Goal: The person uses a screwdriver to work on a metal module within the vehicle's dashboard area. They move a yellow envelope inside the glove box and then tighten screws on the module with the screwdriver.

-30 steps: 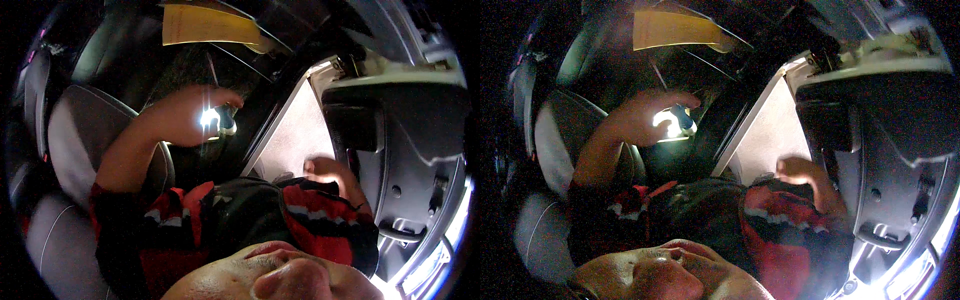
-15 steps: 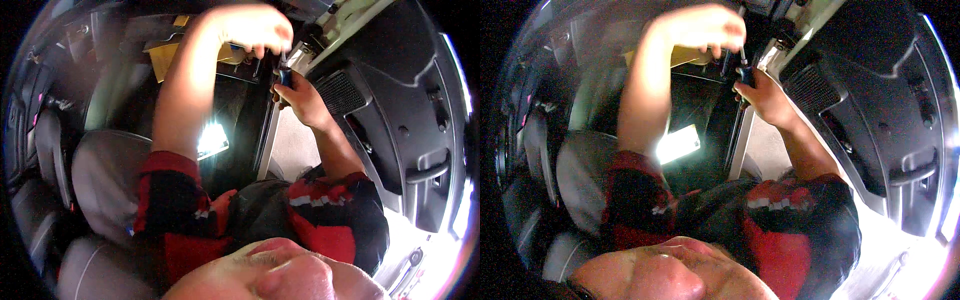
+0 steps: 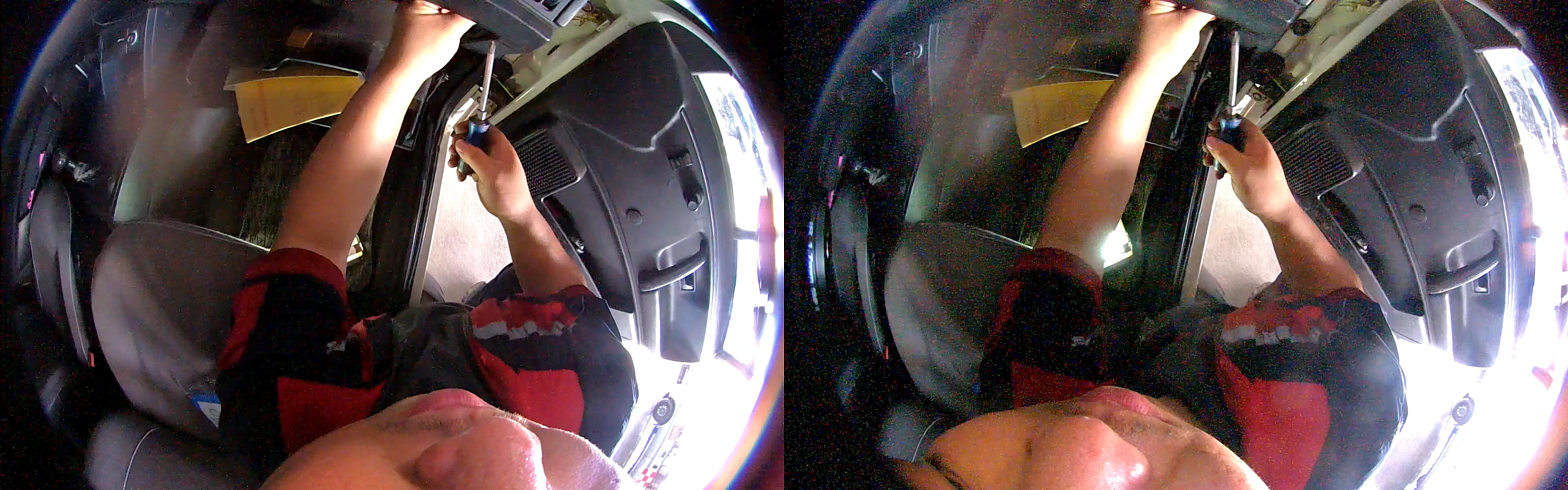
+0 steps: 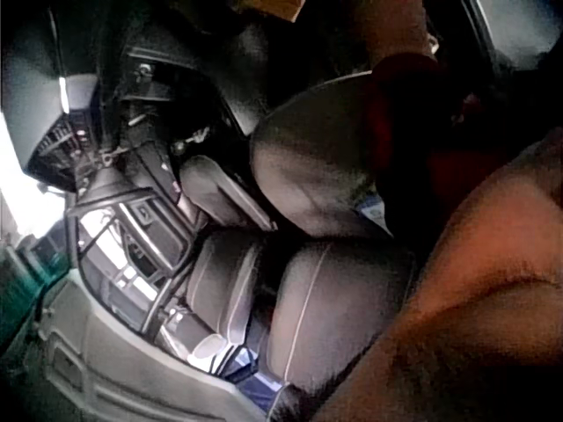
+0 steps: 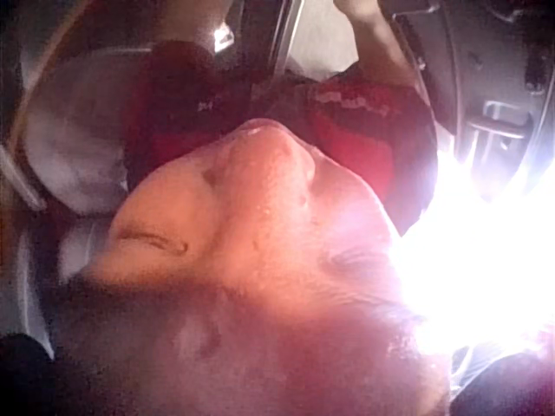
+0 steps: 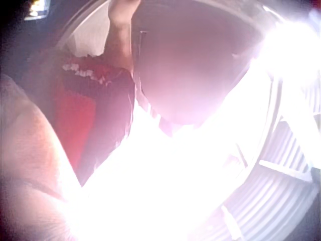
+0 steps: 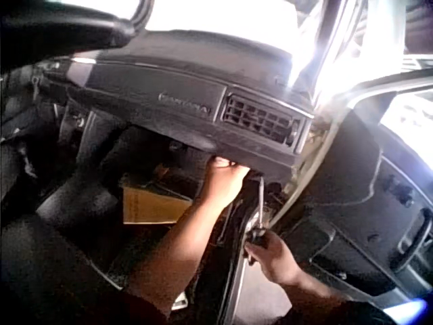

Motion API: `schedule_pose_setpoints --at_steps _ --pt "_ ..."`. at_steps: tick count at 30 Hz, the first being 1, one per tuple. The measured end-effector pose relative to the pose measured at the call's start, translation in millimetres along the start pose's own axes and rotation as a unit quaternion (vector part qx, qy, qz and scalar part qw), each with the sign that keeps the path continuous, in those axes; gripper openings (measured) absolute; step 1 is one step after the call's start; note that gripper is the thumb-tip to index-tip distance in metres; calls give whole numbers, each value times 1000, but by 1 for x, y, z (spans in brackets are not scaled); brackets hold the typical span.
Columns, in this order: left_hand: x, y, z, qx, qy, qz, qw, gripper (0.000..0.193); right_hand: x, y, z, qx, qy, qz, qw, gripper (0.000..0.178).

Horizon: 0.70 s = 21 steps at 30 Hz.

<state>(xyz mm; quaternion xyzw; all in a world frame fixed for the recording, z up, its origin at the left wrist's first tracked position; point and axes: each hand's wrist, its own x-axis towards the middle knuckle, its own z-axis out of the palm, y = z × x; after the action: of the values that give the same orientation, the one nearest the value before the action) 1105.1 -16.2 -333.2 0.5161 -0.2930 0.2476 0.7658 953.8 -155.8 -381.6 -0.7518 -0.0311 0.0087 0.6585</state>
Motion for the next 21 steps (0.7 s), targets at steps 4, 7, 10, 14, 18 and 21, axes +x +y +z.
schedule_pose_setpoints --at_steps 4,7,10,14,18,21 --pt "-2 -11 9 -42 23 -41 998 19 2 -5 8 45 -19 -23 999 26" --pt "-1 -27 10 -124 50 -42 990 16 9 -11 19 59 -35 -27 997 32" --pt "0 -28 7 -122 14 -98 988 15 16 -7 26 69 -35 -44 996 32" --pt "4 -10 3 -83 27 -133 987 16 19 -5 29 65 -50 -41 996 32" --pt "-1 -38 -6 -186 -21 -197 962 13 19 -6 33 109 -64 -35 991 30" --pt "-4 -50 -2 -325 -52 -176 928 14 22 -9 31 124 -51 -44 990 28"
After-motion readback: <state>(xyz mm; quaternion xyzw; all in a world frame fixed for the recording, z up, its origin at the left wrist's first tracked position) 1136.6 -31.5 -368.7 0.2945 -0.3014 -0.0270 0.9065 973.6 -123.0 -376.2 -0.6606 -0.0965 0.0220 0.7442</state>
